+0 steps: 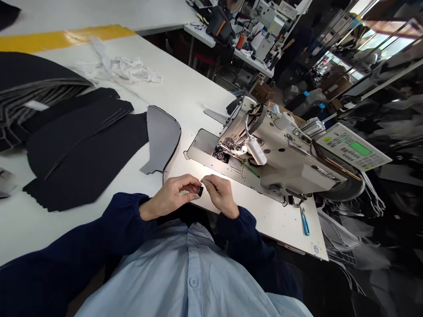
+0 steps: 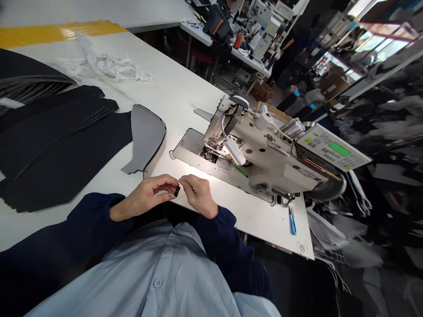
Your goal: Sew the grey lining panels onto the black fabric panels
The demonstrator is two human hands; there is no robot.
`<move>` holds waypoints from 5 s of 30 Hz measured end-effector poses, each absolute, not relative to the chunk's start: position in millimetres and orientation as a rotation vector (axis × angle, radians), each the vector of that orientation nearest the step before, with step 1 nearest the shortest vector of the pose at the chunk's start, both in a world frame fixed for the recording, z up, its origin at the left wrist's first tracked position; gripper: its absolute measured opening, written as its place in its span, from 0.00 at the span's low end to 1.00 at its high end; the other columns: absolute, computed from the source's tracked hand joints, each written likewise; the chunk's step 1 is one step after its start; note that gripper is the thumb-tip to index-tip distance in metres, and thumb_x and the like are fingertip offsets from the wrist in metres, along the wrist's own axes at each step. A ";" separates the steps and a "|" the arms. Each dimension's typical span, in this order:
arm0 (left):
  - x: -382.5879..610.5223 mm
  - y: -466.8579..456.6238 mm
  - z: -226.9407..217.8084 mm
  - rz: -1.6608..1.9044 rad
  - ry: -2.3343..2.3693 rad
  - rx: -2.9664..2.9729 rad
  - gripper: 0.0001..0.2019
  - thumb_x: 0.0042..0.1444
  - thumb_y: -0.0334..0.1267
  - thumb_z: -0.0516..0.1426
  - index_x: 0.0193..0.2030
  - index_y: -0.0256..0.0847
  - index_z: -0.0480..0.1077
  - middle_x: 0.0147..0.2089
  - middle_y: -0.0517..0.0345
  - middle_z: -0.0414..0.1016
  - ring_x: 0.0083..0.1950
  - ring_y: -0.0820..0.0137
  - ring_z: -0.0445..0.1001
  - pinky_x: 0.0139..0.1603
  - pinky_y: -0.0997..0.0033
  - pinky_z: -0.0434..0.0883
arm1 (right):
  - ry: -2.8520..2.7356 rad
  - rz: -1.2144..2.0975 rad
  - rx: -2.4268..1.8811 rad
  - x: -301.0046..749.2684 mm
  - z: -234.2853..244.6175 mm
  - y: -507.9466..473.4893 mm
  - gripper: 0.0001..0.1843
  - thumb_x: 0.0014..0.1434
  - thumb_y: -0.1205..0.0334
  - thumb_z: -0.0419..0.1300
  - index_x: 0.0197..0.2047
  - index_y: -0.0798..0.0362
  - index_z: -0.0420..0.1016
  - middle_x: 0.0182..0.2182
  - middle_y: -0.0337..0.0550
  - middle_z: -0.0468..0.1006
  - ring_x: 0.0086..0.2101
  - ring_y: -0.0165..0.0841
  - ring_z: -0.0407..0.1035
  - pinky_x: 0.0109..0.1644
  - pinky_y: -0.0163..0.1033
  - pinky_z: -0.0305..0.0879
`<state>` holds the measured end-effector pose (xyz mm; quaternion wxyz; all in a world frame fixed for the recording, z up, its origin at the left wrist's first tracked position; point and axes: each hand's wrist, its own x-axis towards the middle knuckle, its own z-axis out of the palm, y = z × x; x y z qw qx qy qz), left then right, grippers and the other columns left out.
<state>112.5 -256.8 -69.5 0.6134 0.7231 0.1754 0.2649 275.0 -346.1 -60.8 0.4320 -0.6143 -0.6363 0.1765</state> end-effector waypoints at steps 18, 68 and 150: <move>110.2 -250.6 -79.0 0.733 0.307 1.575 0.06 0.52 0.32 0.59 0.38 0.37 0.71 0.43 0.54 0.72 0.39 0.73 0.74 0.43 0.73 0.76 | -1.581 0.627 -1.472 262.6 -90.7 -351.6 0.18 0.67 0.54 0.50 0.28 0.52 0.69 0.21 0.36 0.69 0.22 0.27 0.62 0.25 0.33 0.59; 108.8 -257.3 -78.0 0.594 0.369 1.505 0.07 0.50 0.35 0.62 0.36 0.37 0.74 0.37 0.56 0.73 0.37 0.72 0.74 0.42 0.71 0.75 | -1.707 0.420 -1.422 267.9 -82.1 -367.2 0.12 0.66 0.62 0.51 0.33 0.52 0.72 0.24 0.38 0.71 0.24 0.28 0.63 0.29 0.34 0.60; 216.8 -197.0 -104.7 0.253 0.564 2.407 0.21 0.54 0.36 0.52 0.56 0.40 0.65 0.51 0.49 0.70 0.48 0.63 0.71 0.52 0.63 0.68 | -1.816 -0.222 -2.674 375.3 -117.8 -297.7 0.18 0.66 0.70 0.46 0.55 0.64 0.70 0.30 0.54 0.79 0.28 0.37 0.74 0.34 0.36 0.66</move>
